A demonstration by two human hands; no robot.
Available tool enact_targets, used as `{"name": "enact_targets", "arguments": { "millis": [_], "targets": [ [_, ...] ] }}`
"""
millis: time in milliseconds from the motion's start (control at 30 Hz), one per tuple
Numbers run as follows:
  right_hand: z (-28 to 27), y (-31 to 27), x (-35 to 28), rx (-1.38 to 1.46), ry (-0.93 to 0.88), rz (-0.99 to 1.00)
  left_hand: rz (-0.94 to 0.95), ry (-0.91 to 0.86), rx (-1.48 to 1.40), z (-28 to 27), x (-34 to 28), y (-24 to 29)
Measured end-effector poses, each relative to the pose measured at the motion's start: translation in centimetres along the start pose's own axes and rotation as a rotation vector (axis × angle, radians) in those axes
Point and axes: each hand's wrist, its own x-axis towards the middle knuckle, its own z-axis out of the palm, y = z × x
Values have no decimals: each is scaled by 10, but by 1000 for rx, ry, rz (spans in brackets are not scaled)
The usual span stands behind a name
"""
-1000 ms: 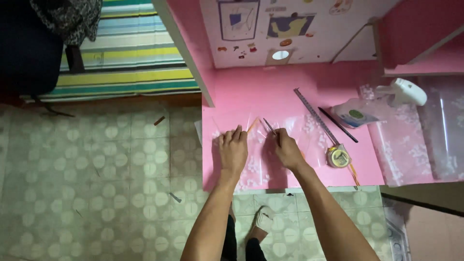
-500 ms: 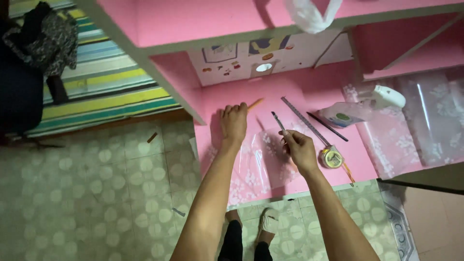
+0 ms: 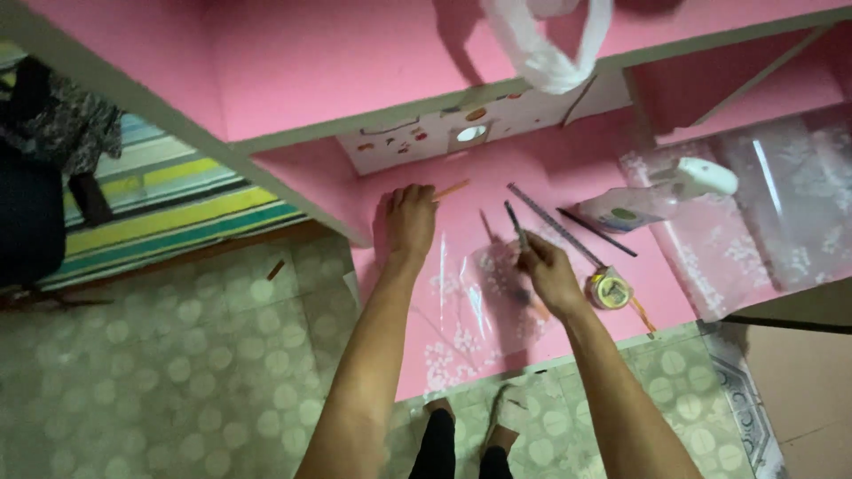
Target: Measuring, cutting, and applying decorative floral film to a cabinet door and a shelf unit.
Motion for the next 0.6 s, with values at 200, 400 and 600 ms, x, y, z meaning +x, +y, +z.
{"name": "enact_targets", "arguments": {
  "millis": [200,400,600],
  "targets": [
    [20,0,58,-553,121,-155,-233,-260,-166,-94,-73,27],
    [36,83,122,-772,273,-604,-576,-535,-216,-190,-131,53],
    [1,27,-52,-641,199,-650,-1201,-478,-604,-195,-179,32]
  ]
}}
